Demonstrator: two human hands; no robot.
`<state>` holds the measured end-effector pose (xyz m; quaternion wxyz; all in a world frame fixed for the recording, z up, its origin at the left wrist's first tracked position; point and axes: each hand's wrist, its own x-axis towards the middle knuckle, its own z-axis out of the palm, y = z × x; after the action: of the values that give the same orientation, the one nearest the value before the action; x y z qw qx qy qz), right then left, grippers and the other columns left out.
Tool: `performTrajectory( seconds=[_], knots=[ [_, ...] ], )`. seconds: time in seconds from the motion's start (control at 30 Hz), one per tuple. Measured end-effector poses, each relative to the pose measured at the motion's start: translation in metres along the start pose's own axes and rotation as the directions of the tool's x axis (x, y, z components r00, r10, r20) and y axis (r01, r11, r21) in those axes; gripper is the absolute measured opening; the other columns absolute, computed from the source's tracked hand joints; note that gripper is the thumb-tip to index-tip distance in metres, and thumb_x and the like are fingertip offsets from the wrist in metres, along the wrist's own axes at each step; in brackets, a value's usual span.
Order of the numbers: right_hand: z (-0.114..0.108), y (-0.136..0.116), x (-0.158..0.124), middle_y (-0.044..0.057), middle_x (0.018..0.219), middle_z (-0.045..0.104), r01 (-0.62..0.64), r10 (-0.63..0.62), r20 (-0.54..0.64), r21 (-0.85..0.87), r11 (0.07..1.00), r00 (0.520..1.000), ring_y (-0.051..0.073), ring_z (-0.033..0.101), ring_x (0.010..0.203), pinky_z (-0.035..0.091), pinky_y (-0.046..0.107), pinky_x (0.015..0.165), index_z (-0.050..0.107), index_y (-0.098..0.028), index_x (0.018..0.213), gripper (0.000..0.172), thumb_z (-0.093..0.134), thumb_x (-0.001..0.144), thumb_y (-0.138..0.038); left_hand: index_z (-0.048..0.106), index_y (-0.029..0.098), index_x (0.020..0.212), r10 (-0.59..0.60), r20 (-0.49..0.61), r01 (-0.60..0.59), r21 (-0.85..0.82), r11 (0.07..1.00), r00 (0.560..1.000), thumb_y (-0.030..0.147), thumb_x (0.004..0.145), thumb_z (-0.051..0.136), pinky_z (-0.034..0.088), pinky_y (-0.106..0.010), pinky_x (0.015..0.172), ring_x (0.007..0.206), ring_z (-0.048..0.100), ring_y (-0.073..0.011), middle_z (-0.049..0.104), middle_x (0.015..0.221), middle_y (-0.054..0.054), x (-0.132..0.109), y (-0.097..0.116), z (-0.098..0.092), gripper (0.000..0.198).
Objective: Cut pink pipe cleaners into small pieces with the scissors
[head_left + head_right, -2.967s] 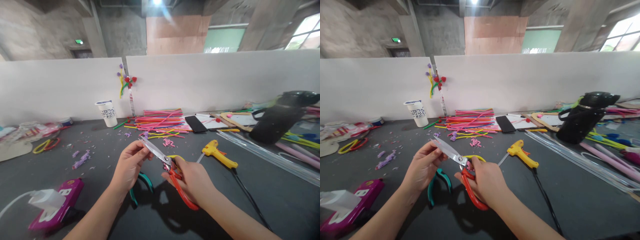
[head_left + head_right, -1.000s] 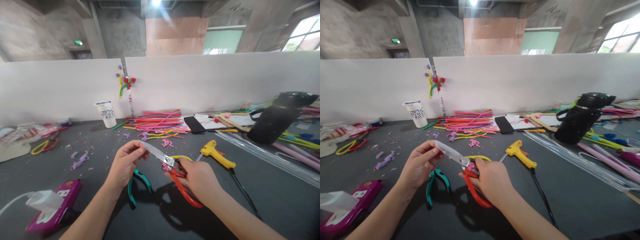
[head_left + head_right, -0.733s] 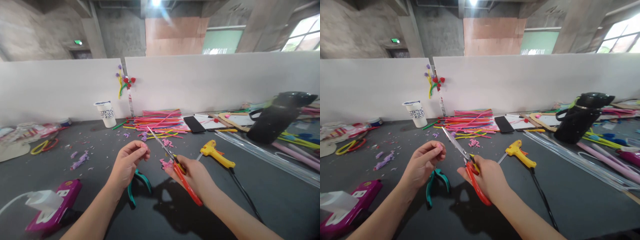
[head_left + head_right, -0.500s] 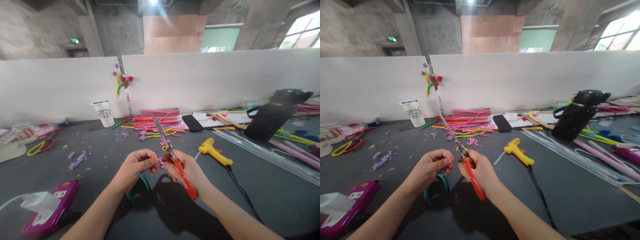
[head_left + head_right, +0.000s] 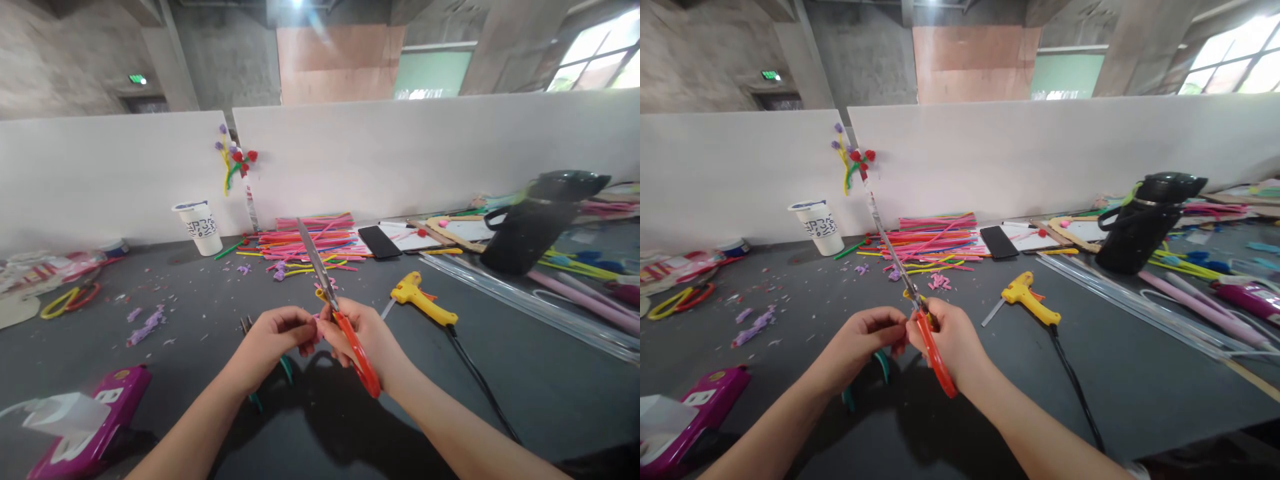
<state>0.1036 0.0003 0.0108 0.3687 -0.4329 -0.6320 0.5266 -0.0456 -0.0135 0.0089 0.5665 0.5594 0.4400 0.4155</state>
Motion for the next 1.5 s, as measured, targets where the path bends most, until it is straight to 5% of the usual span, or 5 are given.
performTrajectory(
  seconds=[0.17,0.27,0.53,1.27,1.5],
  knots=[
    [0.007,0.007,0.005,-0.01,0.042,0.04,-0.012,-0.012,-0.154,-0.153,0.988,0.988,0.004,0.039,0.032,0.031,0.017,0.036,0.044,-0.019,0.065,0.005,0.048,0.067,-0.022,0.062,0.018,0.071,0.257,-0.156,-0.159,0.466,0.87,0.954,0.016,0.066,0.055,0.041,-0.025,0.064,0.066,0.054,-0.0141,0.06,0.069,-0.001,-0.001,-0.002,0.008,0.008],
    [0.01,0.009,0.005,-0.01,0.043,0.039,-0.022,0.001,-0.16,-0.128,0.992,0.987,0.005,0.039,0.032,0.031,0.017,0.036,0.045,-0.019,0.064,0.006,0.049,0.066,-0.022,0.062,0.018,0.067,0.332,-0.18,-0.179,0.565,0.805,0.926,0.014,0.065,0.052,0.041,-0.025,0.063,0.065,0.054,-0.0142,0.059,0.067,-0.001,-0.001,-0.004,0.01,0.011],
    [0.007,-0.002,0.004,-0.01,0.04,0.04,0.025,-0.017,-0.057,0.132,0.991,0.998,0.005,0.036,0.031,0.032,0.018,0.034,0.049,-0.018,0.07,0.017,0.053,0.066,-0.033,0.064,0.015,0.066,0.037,-0.167,-0.023,0.081,0.996,0.985,0.024,0.066,0.059,0.04,-0.022,0.054,0.052,0.05,-0.011,0.058,0.055,-0.001,0.0,0.0,0.007,0.011],
    [0.001,0.004,0.006,-0.009,0.044,0.039,0.065,-0.104,-0.144,-0.256,0.965,0.984,0.005,0.035,0.035,0.03,0.017,0.038,0.045,-0.019,0.064,0.004,0.049,0.064,-0.021,0.06,0.016,0.058,0.095,-0.141,-0.069,0.176,0.982,0.985,0.023,0.064,0.062,0.035,-0.019,0.048,0.048,0.043,-0.0074,0.051,0.049,0.004,0.003,0.0,-0.002,0.009],
    [0.001,0.005,0.001,-0.004,0.057,0.052,0.14,-0.168,-0.053,-0.341,0.929,0.984,0.008,0.045,0.048,0.034,0.019,0.046,0.045,-0.019,0.066,0.023,0.053,0.069,-0.041,0.064,0.013,0.069,0.002,-0.334,-0.065,-0.179,0.982,0.943,0.025,0.061,0.066,0.042,-0.022,0.054,0.055,0.054,-0.0104,0.062,0.063,-0.003,0.005,0.001,-0.01,0.015]
  ],
)
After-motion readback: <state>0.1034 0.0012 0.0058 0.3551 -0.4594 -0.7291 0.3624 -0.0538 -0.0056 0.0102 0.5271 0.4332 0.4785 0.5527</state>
